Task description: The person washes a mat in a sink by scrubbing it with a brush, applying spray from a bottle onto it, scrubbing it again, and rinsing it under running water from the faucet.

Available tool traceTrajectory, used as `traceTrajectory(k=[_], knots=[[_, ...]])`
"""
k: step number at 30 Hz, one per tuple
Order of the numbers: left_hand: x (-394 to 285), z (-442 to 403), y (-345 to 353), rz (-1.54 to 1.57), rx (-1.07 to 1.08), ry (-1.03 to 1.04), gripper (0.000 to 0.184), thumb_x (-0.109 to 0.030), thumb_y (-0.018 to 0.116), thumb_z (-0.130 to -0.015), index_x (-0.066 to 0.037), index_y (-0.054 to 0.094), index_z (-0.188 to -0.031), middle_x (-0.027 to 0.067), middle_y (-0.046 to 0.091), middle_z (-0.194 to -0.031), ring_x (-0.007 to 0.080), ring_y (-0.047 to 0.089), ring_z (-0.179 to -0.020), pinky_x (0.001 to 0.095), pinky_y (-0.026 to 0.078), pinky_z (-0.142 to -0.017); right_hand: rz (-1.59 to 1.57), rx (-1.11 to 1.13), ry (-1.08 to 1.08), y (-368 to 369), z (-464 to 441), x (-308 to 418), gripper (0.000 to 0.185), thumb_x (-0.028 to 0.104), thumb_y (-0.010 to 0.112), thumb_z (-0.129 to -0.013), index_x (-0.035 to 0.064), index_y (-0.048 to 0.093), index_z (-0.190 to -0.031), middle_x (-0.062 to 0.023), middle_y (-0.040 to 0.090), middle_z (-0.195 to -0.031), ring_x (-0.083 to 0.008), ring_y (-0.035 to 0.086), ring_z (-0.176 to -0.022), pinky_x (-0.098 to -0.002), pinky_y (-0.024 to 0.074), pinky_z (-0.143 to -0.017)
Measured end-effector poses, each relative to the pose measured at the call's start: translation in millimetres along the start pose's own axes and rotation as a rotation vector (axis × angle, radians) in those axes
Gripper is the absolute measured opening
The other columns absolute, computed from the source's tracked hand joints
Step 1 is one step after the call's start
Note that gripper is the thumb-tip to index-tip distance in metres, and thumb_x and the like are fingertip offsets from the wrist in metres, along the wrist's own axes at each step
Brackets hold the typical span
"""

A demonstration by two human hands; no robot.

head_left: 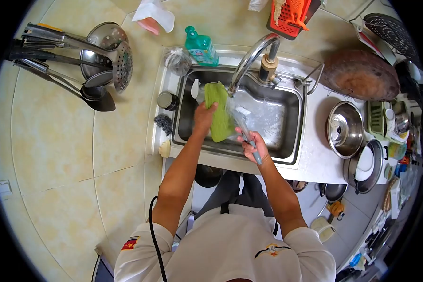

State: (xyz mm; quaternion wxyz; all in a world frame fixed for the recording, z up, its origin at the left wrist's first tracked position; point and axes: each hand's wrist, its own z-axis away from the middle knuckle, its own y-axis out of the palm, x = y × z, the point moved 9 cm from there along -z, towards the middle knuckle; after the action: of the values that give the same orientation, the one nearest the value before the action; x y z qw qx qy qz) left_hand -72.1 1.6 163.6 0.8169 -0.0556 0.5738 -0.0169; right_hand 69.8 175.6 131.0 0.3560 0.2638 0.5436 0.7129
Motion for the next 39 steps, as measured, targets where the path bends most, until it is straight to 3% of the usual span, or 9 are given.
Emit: traceTrajectory(k=[10, 16, 22, 23, 26, 30, 32, 36, 39], knots=[[0.1, -1.1, 3.4, -0.012, -0.009, 0.009, 0.023, -0.016, 0.064, -0.093, -0.001, 0.064, -0.111, 0.0044, 0.067, -0.093, 0.0140, 0.063, -0.079, 0.0313, 0.051, -0.072, -0.027, -0.065, -0.010, 5.9, -24.3, 11.5, 0.046, 0.026, 0.046, -0.100, 0.0006, 0.049, -0.138, -0.0130, 0.066, -0.099, -0.0093, 0.049, -0.053, -0.0159, 0.0410, -0.043], [6.5, -9.7, 15.1, 0.166, 0.072, -0.035, 0.025, -0.006, 0.061, -0.091, -0.002, 0.060, -0.116, 0.0061, 0.067, -0.099, 0.0177, 0.065, -0.085, 0.0336, 0.053, -0.077, 0.304, -0.799, -0.274, -88.8, -12.0, 59.6, 0.019, 0.014, 0.053, -0.097, 0.0020, 0.056, -0.110, -0.0114, 0.063, -0.086, -0.0158, 0.055, -0.056, -0.0258, 0.0470, -0.047], [-8.9, -5.3, 53.4, 0.417, 0.099, -0.167, 0.028, 0.000, 0.058, -0.090, -0.003, 0.059, -0.118, 0.0079, 0.067, -0.104, 0.0225, 0.067, -0.087, 0.0369, 0.055, -0.081, 1.074, -1.410, -0.327, -211.7, 28.6, 127.0, 0.054, 0.006, 0.059, -0.080, 0.0024, 0.047, -0.133, -0.0134, 0.062, -0.079, -0.0189, 0.059, -0.054, -0.0331, 0.0470, -0.045], [-10.1, -6.4, 61.2, 0.474, 0.107, -0.162, 0.028, 0.001, 0.057, -0.090, -0.003, 0.059, -0.119, 0.0081, 0.067, -0.104, 0.0229, 0.067, -0.088, 0.0375, 0.056, -0.081, 0.971, -1.421, -0.328, -197.8, 43.0, 125.4, 0.064, 0.008, 0.060, -0.077, 0.0034, 0.044, -0.139, -0.0178, 0.065, -0.091, -0.0249, 0.066, -0.068, -0.0394, 0.0540, -0.058], [0.8, -16.5, 69.9, 0.516, 0.095, -0.155, 0.028, 0.000, 0.057, -0.092, -0.005, 0.059, -0.120, 0.0079, 0.067, -0.105, 0.0230, 0.066, -0.090, 0.0393, 0.057, -0.081, 1.758, -1.683, -0.451, -249.1, 45.1, 155.0, 0.055, 0.016, 0.057, -0.083, 0.0018, 0.047, -0.135, -0.0231, 0.069, -0.096, -0.0373, 0.069, -0.083, -0.0436, 0.0506, -0.089], [13.4, -24.7, 76.2, 0.679, 0.070, -0.162, 0.024, -0.005, 0.059, -0.094, -0.006, 0.058, -0.118, 0.0061, 0.065, -0.105, 0.0224, 0.065, -0.093, 0.0404, 0.057, -0.080, 1.985, -1.528, -0.314, -235.6, 45.7, 148.3, 0.057, 0.021, 0.056, -0.086, -0.0034, 0.044, -0.136, -0.0260, 0.066, -0.112, -0.0383, 0.064, -0.103, -0.0442, 0.0443, -0.100], [22.3, -29.6, 73.3, 0.683, -0.027, -0.108, 0.022, -0.007, 0.059, -0.095, -0.007, 0.058, -0.117, 0.0053, 0.065, -0.104, 0.0222, 0.065, -0.093, 0.0401, 0.057, -0.079, 1.534, -1.336, -0.332, -179.4, 45.0, 134.1, 0.050, 0.026, 0.057, -0.090, -0.0024, 0.048, -0.130, -0.0226, 0.065, -0.115, -0.0369, 0.065, -0.101, -0.0438, 0.0472, -0.097], [21.8, -25.6, 76.6, 0.722, -0.086, -0.054, 0.023, -0.009, 0.060, -0.095, -0.007, 0.057, -0.118, 0.0045, 0.064, -0.105, 0.0209, 0.065, -0.093, 0.0384, 0.056, -0.078, -0.100, -0.673, -0.238, -85.6, -26.1, 51.6, 0.035, 0.034, 0.059, -0.097, 0.0039, 0.059, -0.114, -0.0110, 0.068, -0.109, -0.0270, 0.067, -0.088, -0.0411, 0.0537, -0.085], [29.3, -24.6, 69.0, 0.558, -0.158, -0.126, 0.025, -0.006, 0.059, -0.094, -0.008, 0.056, -0.119, 0.0044, 0.064, -0.106, 0.0195, 0.064, -0.094, 0.0364, 0.056, -0.080, -0.142, -0.443, -0.414, -78.7, -82.7, 52.9, 0.028, 0.022, 0.060, -0.098, 0.0022, 0.058, -0.117, -0.0111, 0.066, -0.115, -0.0243, 0.065, -0.100, -0.0406, 0.0540, -0.089]])
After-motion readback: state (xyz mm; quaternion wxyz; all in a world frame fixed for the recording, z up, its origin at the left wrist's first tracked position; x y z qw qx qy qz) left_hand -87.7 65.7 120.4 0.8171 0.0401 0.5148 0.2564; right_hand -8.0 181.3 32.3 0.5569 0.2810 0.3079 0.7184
